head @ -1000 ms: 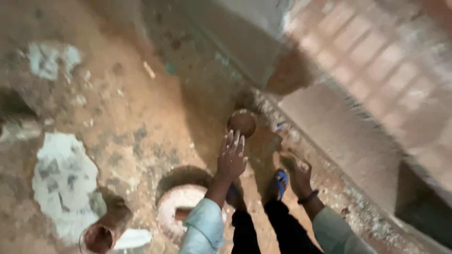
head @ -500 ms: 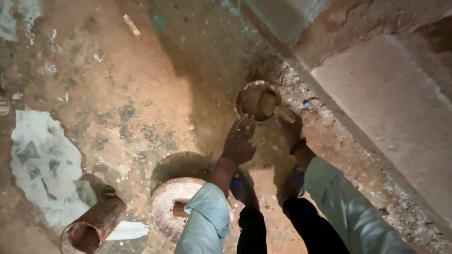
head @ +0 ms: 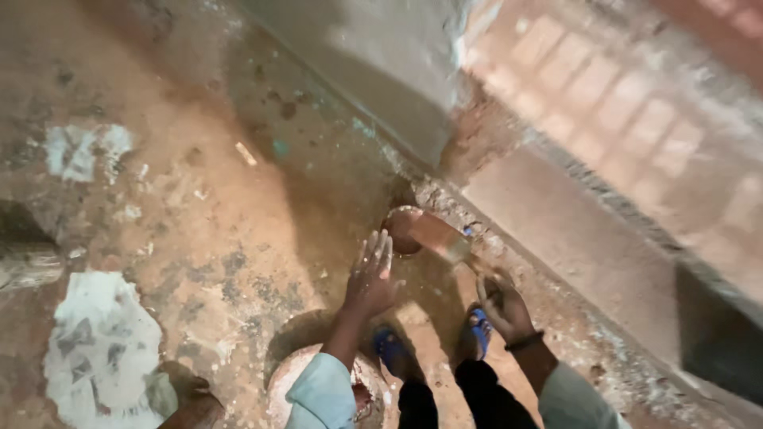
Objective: The person uses a paintbrush to apply reddish-brown paint to a wall corner and adjacent vertical surface. The person repeatedly dips the brush and paints the same narrow section near a metal grate, working from the upper corner down to the lower edge.
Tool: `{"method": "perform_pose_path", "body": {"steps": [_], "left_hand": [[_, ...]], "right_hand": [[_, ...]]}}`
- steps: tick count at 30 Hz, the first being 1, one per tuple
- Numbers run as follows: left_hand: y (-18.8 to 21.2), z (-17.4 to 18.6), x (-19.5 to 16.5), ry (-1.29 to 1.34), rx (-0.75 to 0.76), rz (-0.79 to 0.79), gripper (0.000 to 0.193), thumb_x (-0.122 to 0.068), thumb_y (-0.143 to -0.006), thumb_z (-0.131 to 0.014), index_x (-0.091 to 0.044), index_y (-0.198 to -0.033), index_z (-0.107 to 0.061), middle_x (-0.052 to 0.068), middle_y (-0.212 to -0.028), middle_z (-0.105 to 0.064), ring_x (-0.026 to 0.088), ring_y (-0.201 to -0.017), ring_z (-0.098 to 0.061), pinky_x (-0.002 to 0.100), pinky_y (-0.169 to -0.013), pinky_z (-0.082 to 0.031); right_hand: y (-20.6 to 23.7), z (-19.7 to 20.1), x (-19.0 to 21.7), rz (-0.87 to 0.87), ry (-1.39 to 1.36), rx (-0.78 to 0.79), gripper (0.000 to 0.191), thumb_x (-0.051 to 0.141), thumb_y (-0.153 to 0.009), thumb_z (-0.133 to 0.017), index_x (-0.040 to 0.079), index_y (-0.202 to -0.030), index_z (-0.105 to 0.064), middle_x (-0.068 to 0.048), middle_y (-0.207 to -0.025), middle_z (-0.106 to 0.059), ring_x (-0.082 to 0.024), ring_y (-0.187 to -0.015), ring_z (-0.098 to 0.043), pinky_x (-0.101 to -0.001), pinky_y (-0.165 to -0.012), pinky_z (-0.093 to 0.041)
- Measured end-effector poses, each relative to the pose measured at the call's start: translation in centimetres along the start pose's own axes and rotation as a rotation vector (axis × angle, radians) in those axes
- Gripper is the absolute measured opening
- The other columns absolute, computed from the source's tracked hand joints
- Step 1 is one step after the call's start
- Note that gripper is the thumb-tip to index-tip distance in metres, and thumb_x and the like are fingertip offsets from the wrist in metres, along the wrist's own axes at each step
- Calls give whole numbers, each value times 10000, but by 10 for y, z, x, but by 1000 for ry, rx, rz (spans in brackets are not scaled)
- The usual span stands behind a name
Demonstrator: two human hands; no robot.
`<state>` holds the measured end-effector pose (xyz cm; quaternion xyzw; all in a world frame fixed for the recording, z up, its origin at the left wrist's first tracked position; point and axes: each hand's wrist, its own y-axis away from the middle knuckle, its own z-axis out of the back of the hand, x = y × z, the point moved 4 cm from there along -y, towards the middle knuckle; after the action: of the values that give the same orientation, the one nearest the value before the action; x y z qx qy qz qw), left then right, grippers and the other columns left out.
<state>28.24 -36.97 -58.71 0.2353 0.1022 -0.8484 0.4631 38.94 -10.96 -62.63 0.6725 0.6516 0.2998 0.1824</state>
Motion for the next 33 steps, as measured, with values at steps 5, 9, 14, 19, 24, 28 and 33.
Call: {"method": "perform_pose_path", "body": {"steps": [5, 9, 14, 19, 24, 28, 33], "left_hand": [[0, 94, -52, 53, -76, 13, 1035, -382, -771, -809, 39, -1551, -273, 223, -1639, -261, 386, -1540, -192, 524, -1250, -161], [-14, 147, -106, 46, -123, -127, 1000, -388, -795, -790, 70, -1530, -290, 260, -1626, -273, 423, -1534, -201, 539, -1246, -157], [-31, 200, -177, 31, -137, -237, 954, -363, -833, -759, 55, -1565, -312, 248, -1644, -298, 424, -1553, -216, 525, -1275, -156], [-47, 233, -224, 109, -127, -363, 995, -362, -798, -739, 44, -1592, -297, 247, -1667, -270, 423, -1557, -191, 510, -1272, -147], [-78, 241, -253, 73, -111, -432, 964, -377, -814, -741, 37, -1567, -304, 236, -1654, -258, 400, -1560, -197, 506, -1270, -145], [-117, 239, -268, 16, -99, -434, 849, -374, -848, -729, -5, -1522, -369, 245, -1649, -262, 411, -1543, -200, 516, -1243, -155], [-174, 238, -273, 144, -155, -358, 788, -153, -835, -579, 81, -1547, -338, 288, -1627, -334, 454, -1530, -263, 499, -1258, -228]], "right_hand": [[119, -68, 45, 172, -90, 106, 217, 118, -993, -643, -8, -1166, -675, -185, -1187, -693, -317, -1135, -650, -409, -1072, -493], [185, -120, 86, 346, -221, 233, 294, 136, -986, -675, -58, -1207, -659, -188, -1214, -695, -336, -1185, -629, -447, -1131, -468], [237, -170, 118, 386, -320, 487, 456, 66, -964, -689, -129, -1361, -578, -224, -1258, -666, -335, -1223, -607, -476, -1205, -430], [272, -198, 128, 510, -165, 387, 688, 10, -829, -655, -73, -1480, -447, -310, -1398, -550, -415, -1225, -618, -414, -1130, -468], [288, -237, 120, 473, 208, 405, 738, -129, -818, -555, 45, -1514, -385, -334, -1427, -498, -306, -1118, -624, -323, -938, -539], [267, -265, 131, 480, 348, 337, 677, -120, -845, -476, 8, -1508, -429, -268, -1373, -551, -253, -1001, -628, -318, -807, -567], [217, -307, 154, 351, 403, 279, 610, -108, -797, -434, -13, -1395, -513, -217, -1135, -636, -239, -806, -608, -296, -639, -535]]}}
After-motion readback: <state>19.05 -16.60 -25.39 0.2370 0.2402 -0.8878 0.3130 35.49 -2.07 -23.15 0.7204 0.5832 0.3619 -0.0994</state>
